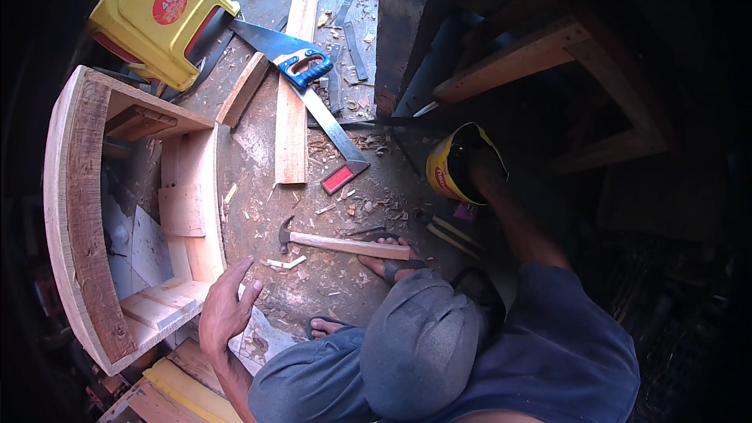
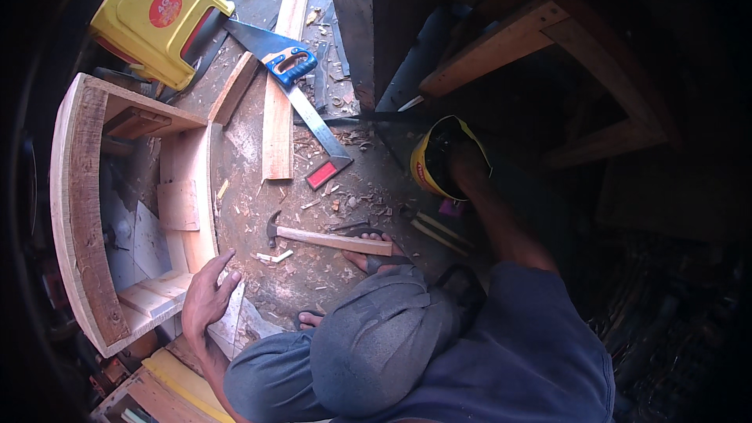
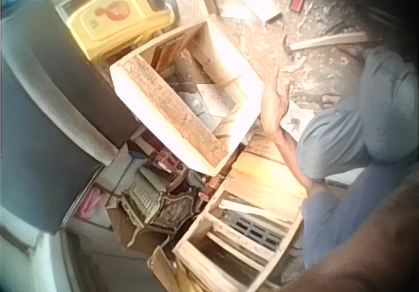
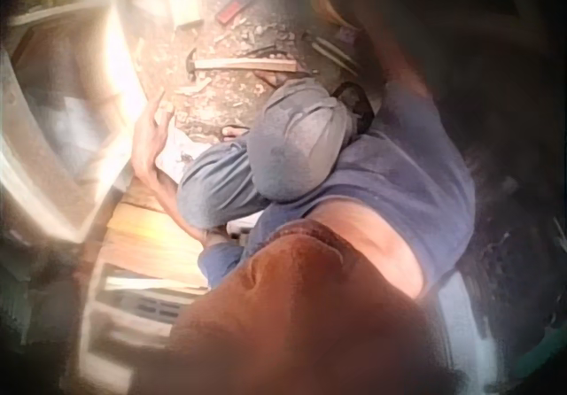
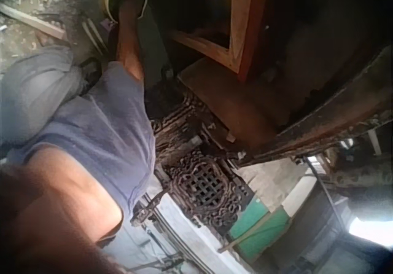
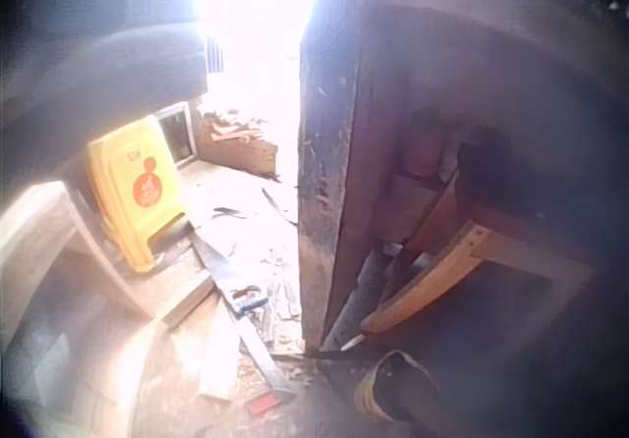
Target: The person assembles a wooden box by cutting a plank with a hand saw, then nailing the pieces together with a hammer and nails. The person works on the floor in a cluttered workshop.
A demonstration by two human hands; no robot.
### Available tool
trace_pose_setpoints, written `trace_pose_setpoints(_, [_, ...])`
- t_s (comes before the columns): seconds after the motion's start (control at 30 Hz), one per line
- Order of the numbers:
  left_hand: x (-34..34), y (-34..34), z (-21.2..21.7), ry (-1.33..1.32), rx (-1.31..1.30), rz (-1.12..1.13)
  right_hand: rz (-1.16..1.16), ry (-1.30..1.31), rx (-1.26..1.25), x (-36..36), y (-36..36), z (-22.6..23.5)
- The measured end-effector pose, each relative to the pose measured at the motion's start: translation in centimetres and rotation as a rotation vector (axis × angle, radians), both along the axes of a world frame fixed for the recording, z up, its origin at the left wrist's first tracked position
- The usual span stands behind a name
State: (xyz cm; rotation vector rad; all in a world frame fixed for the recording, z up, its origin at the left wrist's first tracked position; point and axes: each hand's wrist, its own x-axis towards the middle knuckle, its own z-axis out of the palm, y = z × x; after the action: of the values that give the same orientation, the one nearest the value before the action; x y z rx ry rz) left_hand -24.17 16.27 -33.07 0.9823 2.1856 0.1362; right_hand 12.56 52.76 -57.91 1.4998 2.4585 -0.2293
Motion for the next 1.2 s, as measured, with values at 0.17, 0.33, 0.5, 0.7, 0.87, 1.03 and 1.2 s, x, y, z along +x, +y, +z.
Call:
trace_pose_setpoints(0.17, [0.1, -0.7, -0.2, -0.043, 0.025, 0.013, 0.157, -0.069, -0.046, 0.8, 0.2, 1.1])
trace_pose_setpoints(0.33, [0.2, -0.8, 0.1, -0.051, -0.03, 0.0, -0.145, 0.131, -0.135, 0.0, -3.4, 8.5])
trace_pose_setpoints(0.5, [0.3, 0.1, 0.1, -0.069, -0.024, -0.008, -0.348, 0.448, -0.338, 1.9, -3.0, 9.7])
trace_pose_setpoints(0.7, [0.3, 0.6, 0.2, -0.065, -0.003, -0.043, -0.084, 0.126, -0.199, 0.7, -1.9, 7.5])
trace_pose_setpoints(0.87, [0.4, -0.3, 0.2, -0.061, 0.032, -0.001, -0.1, 0.014, -0.106, -0.7, -1.5, 2.8])
trace_pose_setpoints(1.03, [0.0, -1.5, -0.2, -0.063, 0.025, 0.007, -0.202, 0.034, -0.111, -1.5, -1.4, 2.9])
trace_pose_setpoints(1.2, [-0.1, -0.9, -0.5, -0.063, 0.01, 0.007, -0.16, 0.656, -0.09, -0.6, -2.7, 6.7])
